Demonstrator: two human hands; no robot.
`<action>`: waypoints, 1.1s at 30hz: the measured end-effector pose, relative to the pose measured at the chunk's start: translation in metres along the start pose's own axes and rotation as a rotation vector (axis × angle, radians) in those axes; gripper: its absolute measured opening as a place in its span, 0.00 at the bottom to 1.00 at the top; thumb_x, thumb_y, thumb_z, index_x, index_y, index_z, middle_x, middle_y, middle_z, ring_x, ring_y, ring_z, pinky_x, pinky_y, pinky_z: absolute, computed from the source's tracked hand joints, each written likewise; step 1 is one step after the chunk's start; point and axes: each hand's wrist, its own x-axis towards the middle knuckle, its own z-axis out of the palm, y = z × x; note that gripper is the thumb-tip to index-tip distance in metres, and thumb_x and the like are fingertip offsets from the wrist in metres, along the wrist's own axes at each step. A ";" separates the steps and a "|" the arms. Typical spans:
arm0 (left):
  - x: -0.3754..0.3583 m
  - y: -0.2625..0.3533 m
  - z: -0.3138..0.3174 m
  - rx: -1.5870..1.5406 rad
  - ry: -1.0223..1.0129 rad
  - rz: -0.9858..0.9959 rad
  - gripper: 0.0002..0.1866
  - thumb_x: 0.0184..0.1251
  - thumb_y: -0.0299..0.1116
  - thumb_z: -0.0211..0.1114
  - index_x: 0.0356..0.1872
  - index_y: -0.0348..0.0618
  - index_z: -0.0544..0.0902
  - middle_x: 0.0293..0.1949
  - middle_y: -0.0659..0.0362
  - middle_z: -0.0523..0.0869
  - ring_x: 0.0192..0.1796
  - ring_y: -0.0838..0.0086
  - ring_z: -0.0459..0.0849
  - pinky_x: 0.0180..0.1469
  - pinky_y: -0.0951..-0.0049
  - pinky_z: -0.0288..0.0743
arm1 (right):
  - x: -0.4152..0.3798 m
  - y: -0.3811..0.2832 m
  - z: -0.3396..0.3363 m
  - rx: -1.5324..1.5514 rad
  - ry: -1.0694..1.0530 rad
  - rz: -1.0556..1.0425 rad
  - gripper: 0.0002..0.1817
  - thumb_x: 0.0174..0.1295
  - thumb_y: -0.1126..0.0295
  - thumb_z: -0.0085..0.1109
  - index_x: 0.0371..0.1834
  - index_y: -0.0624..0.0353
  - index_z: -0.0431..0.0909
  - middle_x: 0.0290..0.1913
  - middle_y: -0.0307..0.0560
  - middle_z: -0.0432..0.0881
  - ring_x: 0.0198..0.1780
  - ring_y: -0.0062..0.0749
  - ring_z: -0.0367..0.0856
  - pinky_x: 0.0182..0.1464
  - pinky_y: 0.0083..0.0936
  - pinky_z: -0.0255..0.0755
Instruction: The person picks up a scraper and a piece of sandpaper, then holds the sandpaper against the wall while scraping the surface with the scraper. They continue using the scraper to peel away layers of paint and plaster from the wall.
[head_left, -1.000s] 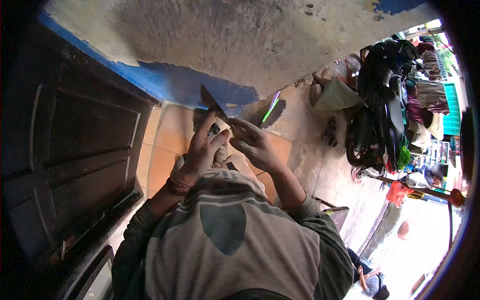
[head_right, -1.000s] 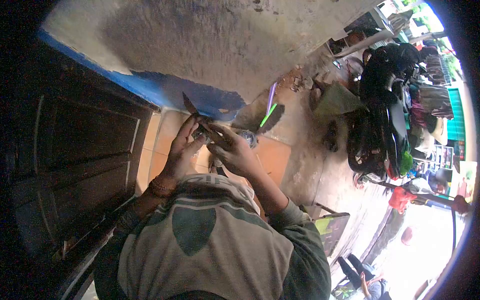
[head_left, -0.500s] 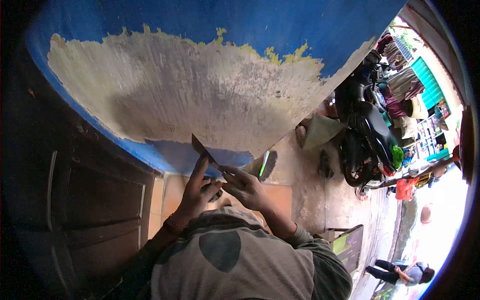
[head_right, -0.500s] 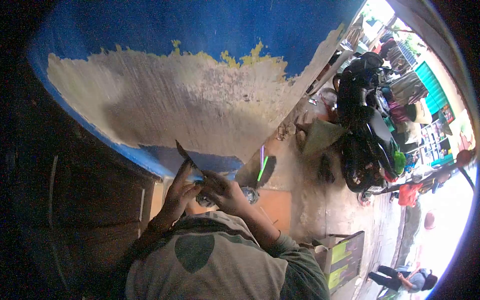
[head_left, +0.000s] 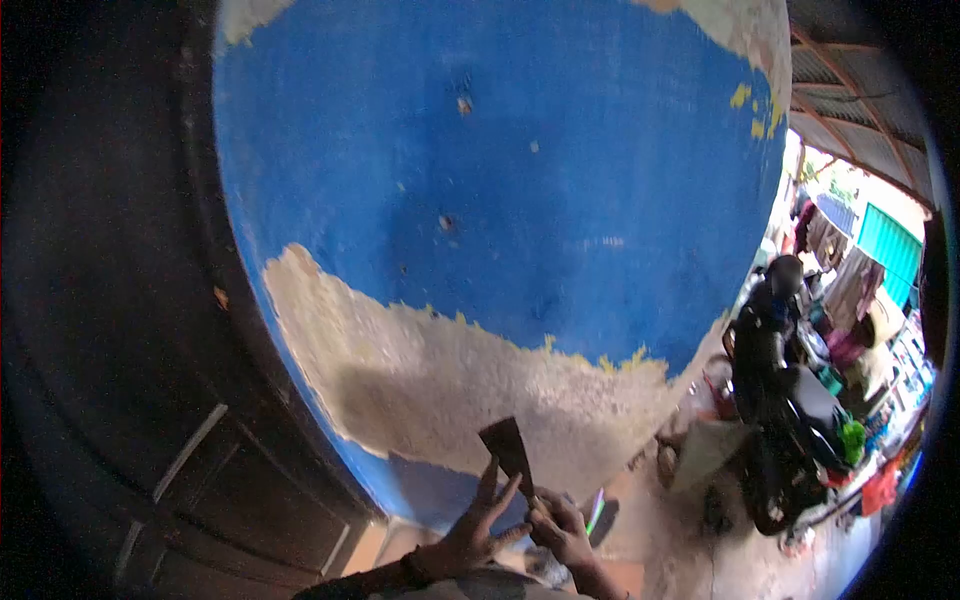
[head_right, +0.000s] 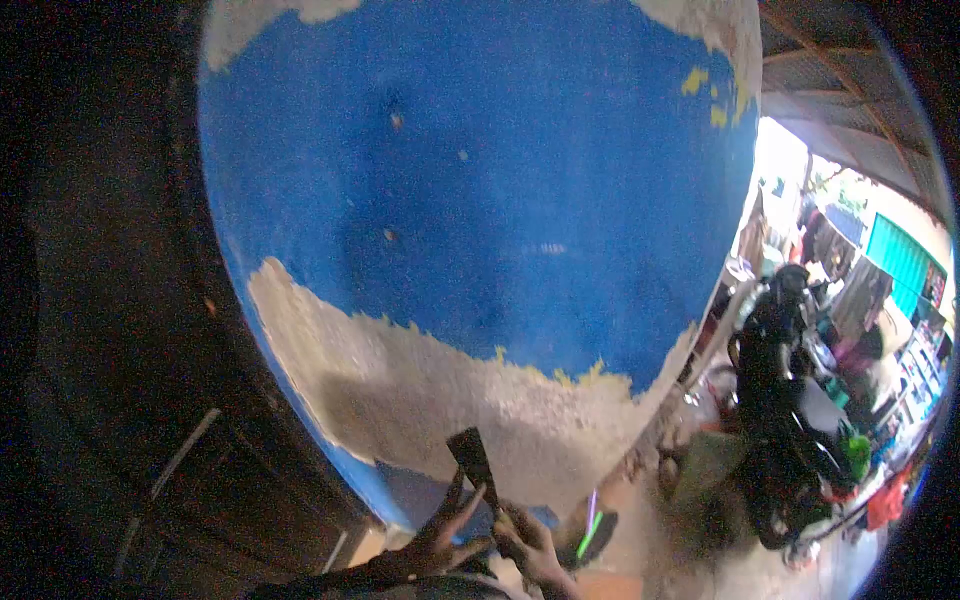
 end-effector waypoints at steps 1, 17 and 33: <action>0.003 0.003 -0.003 0.009 0.020 0.037 0.43 0.64 0.44 0.65 0.74 0.42 0.52 0.73 0.33 0.35 0.76 0.42 0.33 0.73 0.50 0.40 | -0.002 -0.012 0.009 -0.002 0.075 -0.036 0.21 0.66 0.67 0.60 0.61 0.61 0.71 0.36 0.35 0.79 0.32 0.17 0.72 0.34 0.19 0.69; 0.011 0.052 0.031 -0.879 0.255 -0.363 0.16 0.73 0.43 0.55 0.44 0.37 0.74 0.27 0.59 0.78 0.31 0.75 0.76 0.37 0.72 0.71 | 0.003 -0.028 0.022 0.187 -0.042 -0.265 0.17 0.73 0.65 0.47 0.60 0.59 0.63 0.36 0.45 0.79 0.31 0.23 0.75 0.31 0.21 0.70; 0.005 0.070 0.048 -0.694 0.326 -0.438 0.15 0.75 0.47 0.51 0.37 0.46 0.73 0.21 0.67 0.72 0.21 0.83 0.68 0.24 0.81 0.59 | 0.009 -0.054 -0.031 -0.322 -0.024 -0.539 0.10 0.64 0.71 0.60 0.45 0.64 0.77 0.42 0.44 0.82 0.41 0.23 0.78 0.45 0.22 0.72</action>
